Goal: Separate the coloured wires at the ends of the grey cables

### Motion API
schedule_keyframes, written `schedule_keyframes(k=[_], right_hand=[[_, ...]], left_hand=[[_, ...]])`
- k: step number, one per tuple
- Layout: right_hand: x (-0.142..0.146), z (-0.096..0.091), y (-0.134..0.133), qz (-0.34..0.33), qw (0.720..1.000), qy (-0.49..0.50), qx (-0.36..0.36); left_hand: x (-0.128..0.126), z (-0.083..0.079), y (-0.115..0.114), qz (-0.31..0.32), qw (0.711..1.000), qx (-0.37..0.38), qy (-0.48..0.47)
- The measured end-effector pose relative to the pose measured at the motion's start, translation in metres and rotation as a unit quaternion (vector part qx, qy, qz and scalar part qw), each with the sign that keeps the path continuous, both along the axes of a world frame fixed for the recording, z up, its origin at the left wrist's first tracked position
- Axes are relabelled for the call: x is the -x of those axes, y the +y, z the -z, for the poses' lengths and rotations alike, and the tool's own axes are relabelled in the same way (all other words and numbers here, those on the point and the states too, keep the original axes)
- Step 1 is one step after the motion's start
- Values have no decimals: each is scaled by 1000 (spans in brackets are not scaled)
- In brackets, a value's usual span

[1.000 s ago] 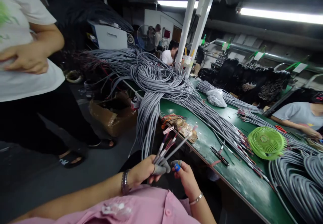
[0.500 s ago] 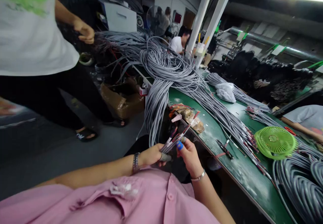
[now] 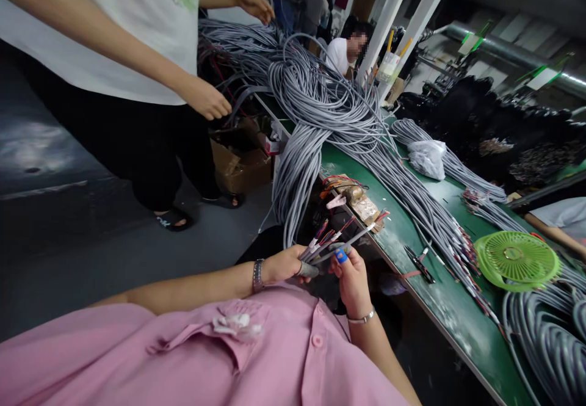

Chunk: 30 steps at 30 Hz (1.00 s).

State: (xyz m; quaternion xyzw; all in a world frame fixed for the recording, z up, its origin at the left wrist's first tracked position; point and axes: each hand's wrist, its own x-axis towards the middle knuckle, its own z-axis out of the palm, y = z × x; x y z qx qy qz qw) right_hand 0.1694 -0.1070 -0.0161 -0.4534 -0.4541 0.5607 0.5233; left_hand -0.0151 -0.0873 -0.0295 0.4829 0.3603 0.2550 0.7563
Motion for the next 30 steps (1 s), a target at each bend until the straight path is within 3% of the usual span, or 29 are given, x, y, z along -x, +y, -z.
schedule_keyframes(k=[30], right_hand=[[-3,10,2,19,999,27,37]], left_hand=[[-4,5,4,-23,1000,-19,8]])
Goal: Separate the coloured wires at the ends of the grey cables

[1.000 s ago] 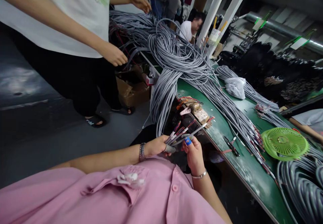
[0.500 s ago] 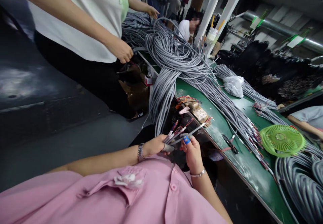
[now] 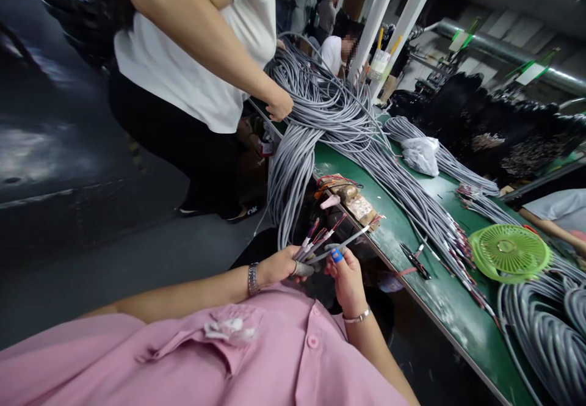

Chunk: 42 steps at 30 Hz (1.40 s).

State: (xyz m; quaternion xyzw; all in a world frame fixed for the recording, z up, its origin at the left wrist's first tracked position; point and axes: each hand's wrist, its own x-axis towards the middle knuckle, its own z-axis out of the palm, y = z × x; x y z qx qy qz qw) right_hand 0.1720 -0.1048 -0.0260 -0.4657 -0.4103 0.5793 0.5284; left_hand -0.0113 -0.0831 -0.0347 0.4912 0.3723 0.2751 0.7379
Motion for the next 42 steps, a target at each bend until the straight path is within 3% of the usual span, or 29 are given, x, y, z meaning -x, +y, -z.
schedule_keyframes(k=[15,34,42], right_hand=[[-8,7,11,0,1000,-3,15],[-13,14,13,1,1000,9,16],[-11,8,9,5,1000,12,13]], left_hand=[[-6,11,11,-3,1000,11,-2],[-12,5,12,-9,1000,19,-11],[-10,9,11,-2,1000,3,-8]])
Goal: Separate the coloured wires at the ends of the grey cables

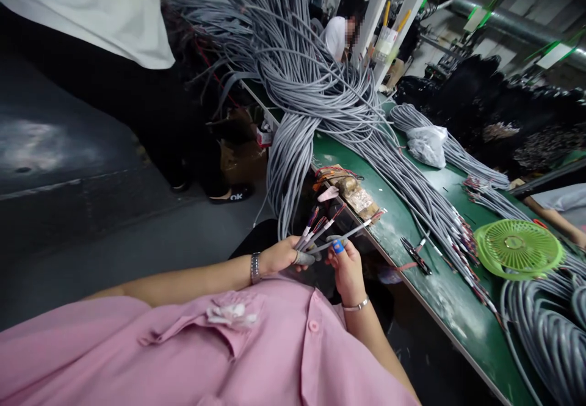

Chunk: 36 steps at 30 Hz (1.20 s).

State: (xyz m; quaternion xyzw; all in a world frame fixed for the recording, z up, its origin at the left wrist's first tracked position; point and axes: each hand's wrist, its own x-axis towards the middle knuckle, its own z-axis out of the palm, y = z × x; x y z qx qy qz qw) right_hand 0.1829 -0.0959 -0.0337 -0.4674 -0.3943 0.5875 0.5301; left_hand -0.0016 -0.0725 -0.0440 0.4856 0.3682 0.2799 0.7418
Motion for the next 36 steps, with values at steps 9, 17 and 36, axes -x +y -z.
schedule_keyframes(k=[9,17,36], right_hand=[[1,-6,-2,10,1000,-17,5],[2,-7,-4,7,1000,-5,-5],[1,-10,-6,10,1000,12,-10]], left_hand=[[2,-9,-1,10,1000,-16,11],[2,-15,-2,20,999,-28,27],[3,-18,0,36,998,-37,24]])
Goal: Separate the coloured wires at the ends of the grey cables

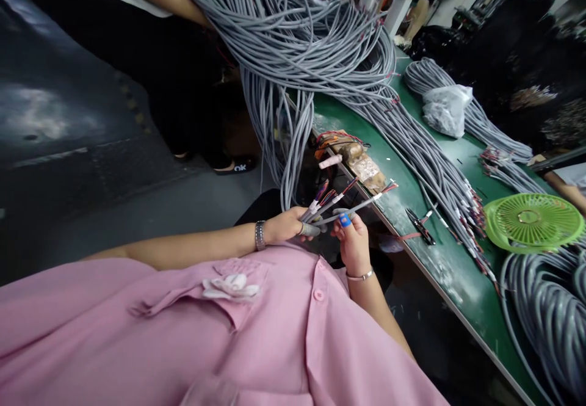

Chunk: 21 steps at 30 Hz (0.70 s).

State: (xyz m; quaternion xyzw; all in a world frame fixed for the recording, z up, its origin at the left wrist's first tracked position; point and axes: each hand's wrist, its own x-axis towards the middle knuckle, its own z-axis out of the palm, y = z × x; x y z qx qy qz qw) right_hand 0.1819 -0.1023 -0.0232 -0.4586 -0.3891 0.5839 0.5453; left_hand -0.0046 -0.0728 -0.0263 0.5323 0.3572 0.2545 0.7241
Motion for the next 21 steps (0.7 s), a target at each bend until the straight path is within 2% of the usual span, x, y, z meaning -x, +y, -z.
schedule_keyframes(k=[21], right_hand=[[-2,5,0,-1,1000,-7,-8]], left_hand=[[0,-2,0,-3,1000,-3,8]])
